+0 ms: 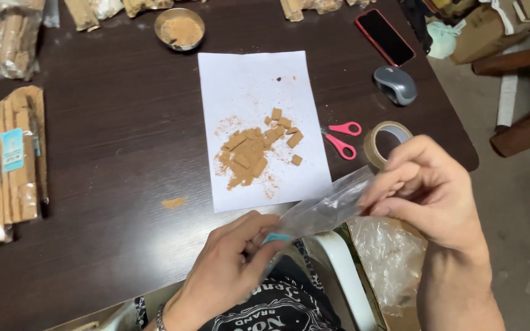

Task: The person handles small pieces of wood-like material on a sheet of paper and uses a plastic bag to collect or distribute a brown powder. They then lift the paper to pour the remaining powder into a small container and clear the table surface by hand.

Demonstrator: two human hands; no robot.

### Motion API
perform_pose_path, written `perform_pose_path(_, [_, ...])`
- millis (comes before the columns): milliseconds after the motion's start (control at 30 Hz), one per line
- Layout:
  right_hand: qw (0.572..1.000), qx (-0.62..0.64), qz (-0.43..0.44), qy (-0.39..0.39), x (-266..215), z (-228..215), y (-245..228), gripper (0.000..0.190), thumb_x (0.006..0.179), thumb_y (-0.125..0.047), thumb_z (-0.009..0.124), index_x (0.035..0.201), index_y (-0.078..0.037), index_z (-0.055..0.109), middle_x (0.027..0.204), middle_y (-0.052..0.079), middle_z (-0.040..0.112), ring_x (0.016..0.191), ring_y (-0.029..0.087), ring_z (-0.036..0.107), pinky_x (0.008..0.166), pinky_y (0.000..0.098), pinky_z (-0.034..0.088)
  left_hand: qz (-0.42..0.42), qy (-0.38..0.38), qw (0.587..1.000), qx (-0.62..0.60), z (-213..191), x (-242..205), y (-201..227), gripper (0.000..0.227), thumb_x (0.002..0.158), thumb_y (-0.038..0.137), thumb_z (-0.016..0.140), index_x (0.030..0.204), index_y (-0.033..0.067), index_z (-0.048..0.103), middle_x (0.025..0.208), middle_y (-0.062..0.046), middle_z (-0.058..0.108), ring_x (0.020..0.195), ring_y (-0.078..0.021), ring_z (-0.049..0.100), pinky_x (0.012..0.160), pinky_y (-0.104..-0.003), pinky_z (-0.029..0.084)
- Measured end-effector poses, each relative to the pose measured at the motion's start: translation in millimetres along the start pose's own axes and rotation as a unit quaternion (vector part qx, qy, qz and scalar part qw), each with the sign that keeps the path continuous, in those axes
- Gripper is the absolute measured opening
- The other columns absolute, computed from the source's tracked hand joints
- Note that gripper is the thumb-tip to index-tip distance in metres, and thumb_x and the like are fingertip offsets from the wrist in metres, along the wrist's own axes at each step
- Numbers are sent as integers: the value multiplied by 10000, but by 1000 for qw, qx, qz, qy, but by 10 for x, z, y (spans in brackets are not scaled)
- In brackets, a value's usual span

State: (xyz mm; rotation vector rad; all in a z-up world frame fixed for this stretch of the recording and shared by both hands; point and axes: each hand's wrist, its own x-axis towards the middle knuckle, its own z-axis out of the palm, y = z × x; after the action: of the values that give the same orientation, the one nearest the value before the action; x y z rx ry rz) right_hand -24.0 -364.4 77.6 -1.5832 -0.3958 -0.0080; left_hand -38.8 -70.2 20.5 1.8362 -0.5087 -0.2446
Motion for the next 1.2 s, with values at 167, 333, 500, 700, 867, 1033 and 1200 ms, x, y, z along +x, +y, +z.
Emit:
perform_pose_path(167, [984,-162,35,-62,102,26,-151,110,760,-32,806,853,-16,749,815,140,819,792,196,818,734,259,680,38,-26,998,42,-37,-14,14,290,996,207,590,1236,79,691,869,-2,672,630,-164,597,608,-320,476])
perform_pose_path(333, [970,-164,-14,-178,201,42,-273,204,901,-113,677,743,-27,773,860,131,818,823,213,838,733,253,699,40,-61,996,48,-79,-43,-27,356,1017,239,552,1315,67,641,966,-32,724,670,-187,648,642,-359,527])
perform_pose_path(500, [946,-231,-12,-229,252,-96,-261,162,1029,-146,480,926,-73,583,1085,119,835,915,175,864,746,240,696,-145,-193,969,43,-154,-114,-63,606,819,287,827,1390,257,626,758,82,677,689,-118,658,674,-299,517])
perform_pose_path(700, [943,-226,66,-237,383,-370,-308,382,919,-192,641,1264,-29,622,1114,99,856,862,142,897,681,208,755,-224,-161,961,2,-276,-314,-88,460,840,342,815,1278,250,710,826,109,827,584,-49,672,611,-231,564])
perform_pose_path(867, [917,-275,19,-288,558,-405,-369,259,918,-222,639,1022,-63,815,1119,81,844,1012,170,848,874,262,684,-208,16,975,-82,-261,-583,-334,241,756,177,923,979,130,847,643,61,779,569,-62,573,632,-234,518])
perform_pose_path(1033, [921,-219,39,-320,570,-507,-361,238,935,-142,619,939,-48,838,1257,145,793,1110,222,837,918,301,688,-198,119,969,-85,-280,-645,-327,250,707,95,979,604,85,751,460,29,531,474,-80,420,503,-263,377])
perform_pose_path(1200, [919,-218,8,-329,576,-535,-395,291,976,-182,558,934,-76,826,1411,254,660,1330,357,697,1070,401,587,-184,138,973,0,-303,-644,-299,249,819,276,834,615,134,831,388,69,529,409,-89,325,529,-253,393])
